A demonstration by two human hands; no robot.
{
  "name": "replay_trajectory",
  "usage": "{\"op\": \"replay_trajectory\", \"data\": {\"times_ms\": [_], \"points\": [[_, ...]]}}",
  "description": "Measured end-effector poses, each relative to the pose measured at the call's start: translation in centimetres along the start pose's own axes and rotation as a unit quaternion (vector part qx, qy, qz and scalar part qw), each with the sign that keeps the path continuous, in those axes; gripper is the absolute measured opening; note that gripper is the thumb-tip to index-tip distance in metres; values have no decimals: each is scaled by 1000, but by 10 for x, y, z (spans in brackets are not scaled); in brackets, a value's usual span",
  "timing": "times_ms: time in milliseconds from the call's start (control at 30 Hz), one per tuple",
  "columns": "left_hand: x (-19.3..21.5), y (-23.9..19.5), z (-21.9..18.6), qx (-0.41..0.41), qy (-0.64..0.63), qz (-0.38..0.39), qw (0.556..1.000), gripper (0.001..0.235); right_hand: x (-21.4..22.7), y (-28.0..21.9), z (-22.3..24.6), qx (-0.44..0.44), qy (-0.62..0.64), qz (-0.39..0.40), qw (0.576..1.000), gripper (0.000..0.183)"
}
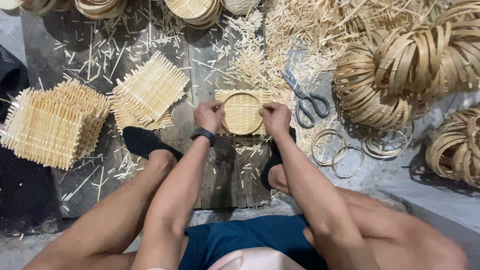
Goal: The person sits on the floor and repeatedly assembles small round bamboo trays. They place a woven bamboo mat into a circular frame, press it down, and trim the excess mat with shears. The finished trays are stacked nearby.
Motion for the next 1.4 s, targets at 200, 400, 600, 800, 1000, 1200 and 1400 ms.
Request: {"op": "replay_trajectory", "data": {"times_ms": [200, 400, 600, 800, 1000, 1200, 1400], "points": [[6, -6, 9, 38, 28, 5, 999, 23, -1, -1, -17, -49, -8, -17, 999, 21], [9, -7, 5, 67, 19, 2, 998, 24, 1, 1, -12, -27, -12, -12, 999, 21], [2, -2, 13, 77, 9, 29, 997, 23, 0, 0, -12, -31, -7, -23, 999, 19], [-15, 5, 36, 109, -77, 52, 990, 26, -1, 0, -13, -5, -27, -23, 999, 17], [-15, 14, 34, 116, -36, 95, 988, 22, -5, 5, -7, -1, -2, 1, 1000, 17], [-10, 32, -12, -65, 151, 95, 982, 12, -10, 15, -20, -88, -18, 56, 994, 14], [-24, 13, -108, -415, 65, -26, 907, 15, -16, 26, -30, -17, 20, 82, 996, 13]]}}
Point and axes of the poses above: each hand's wrist, its own y-axis towards the middle knuckle, its own x-axis out of the back of the hand, z = x × y, the point moved 10 cm from there along y, towards the middle knuckle, and after that the axes turned 10 degrees about y, right-handed, at the moved point
